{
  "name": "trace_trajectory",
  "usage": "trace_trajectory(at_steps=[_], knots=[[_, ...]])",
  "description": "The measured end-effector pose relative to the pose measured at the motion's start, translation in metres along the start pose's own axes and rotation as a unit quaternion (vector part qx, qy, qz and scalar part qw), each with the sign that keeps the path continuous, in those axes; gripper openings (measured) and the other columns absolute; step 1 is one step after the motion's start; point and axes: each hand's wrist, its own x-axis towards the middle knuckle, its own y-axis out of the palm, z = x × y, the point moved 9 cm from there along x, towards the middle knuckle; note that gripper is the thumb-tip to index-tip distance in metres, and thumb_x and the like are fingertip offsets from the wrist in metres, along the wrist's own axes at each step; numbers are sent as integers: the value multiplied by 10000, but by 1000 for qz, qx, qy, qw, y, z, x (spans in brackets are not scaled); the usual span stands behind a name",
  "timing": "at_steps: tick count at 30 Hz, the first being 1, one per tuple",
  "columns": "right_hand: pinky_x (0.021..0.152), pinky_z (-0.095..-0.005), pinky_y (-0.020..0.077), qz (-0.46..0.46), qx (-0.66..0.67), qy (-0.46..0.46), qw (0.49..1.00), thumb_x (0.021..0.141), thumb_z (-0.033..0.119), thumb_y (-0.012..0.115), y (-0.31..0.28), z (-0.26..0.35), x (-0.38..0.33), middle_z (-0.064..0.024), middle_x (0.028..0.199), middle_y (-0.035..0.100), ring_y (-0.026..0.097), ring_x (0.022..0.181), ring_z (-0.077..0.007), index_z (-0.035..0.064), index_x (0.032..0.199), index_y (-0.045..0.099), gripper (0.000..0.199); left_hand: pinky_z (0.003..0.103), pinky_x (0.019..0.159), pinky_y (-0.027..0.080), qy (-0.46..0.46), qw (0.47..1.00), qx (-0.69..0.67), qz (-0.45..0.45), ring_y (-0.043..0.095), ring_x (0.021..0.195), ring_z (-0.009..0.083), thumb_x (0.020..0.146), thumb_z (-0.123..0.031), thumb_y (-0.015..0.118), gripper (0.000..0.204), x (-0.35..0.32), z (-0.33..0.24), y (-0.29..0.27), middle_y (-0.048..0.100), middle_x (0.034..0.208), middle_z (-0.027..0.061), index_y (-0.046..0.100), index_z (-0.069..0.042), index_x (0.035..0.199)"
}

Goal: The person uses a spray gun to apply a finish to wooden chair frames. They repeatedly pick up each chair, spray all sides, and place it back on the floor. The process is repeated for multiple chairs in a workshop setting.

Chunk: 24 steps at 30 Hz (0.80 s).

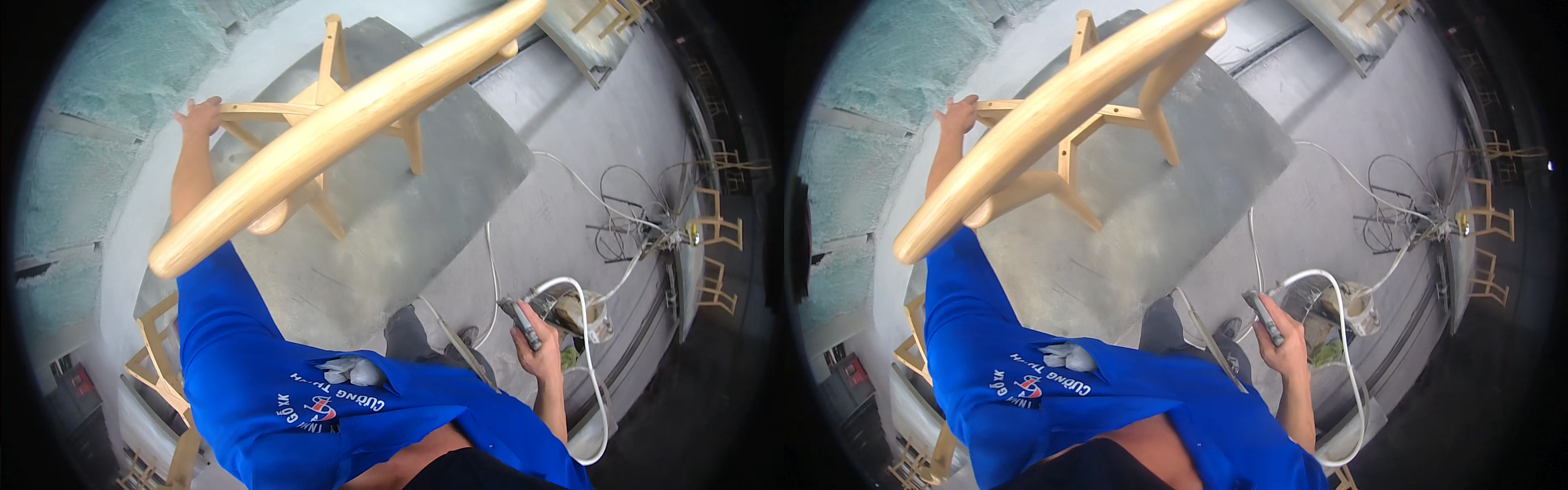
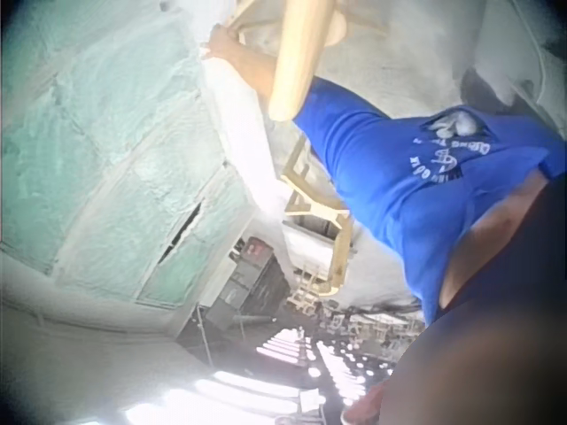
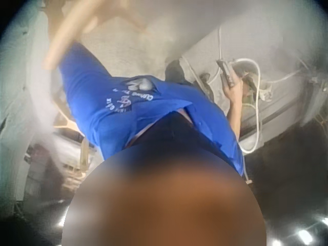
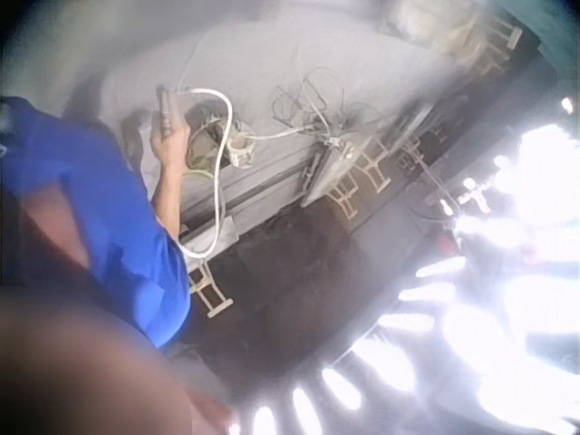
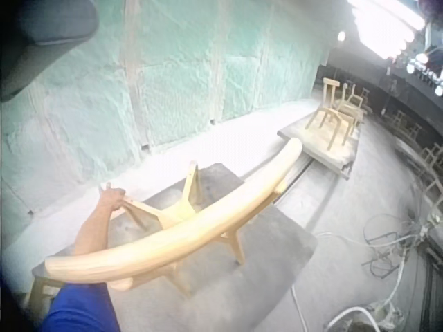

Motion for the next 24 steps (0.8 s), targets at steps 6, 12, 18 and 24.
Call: trace_trajectory(at_steps=[6,12,18,24], knots=[[834,-383,575,45,27,-68,996,845,-11,754,10,17,25,-240,1103,737,742,978,-390,93,1407,625,587,769,1170,139,-15,999,5,-40,393,1495,320,1066,-353,416,428,-30,29,9,568,1514,-38,555,-322,1469],[846,-389,572,65,61,-60,994,851,-6,743,-1,-20,12,-241,1110,736,738,992,-394,93,1406,627,575,601,1163,339,-87,989,-65,-103,503,1409,327,1033,-366,509,412,-196,160,135,631,1435,68,618,-239,1409],[872,-395,563,41,102,-111,988,868,18,735,-18,-57,-4,-233,1125,737,737,1011,-387,93,1400,629,547,452,1005,526,-225,935,-270,-54,682,1167,364,928,-202,678,386,-456,188,210,723,1221,189,705,-96,1298],[837,-361,556,57,124,-130,982,870,15,735,-51,-85,-20,-219,1118,741,743,946,-351,93,1397,633,542,473,943,544,-328,864,-365,-114,695,1040,410,847,-219,804,444,-653,32,194,718,1117,255,719,13,1215]])
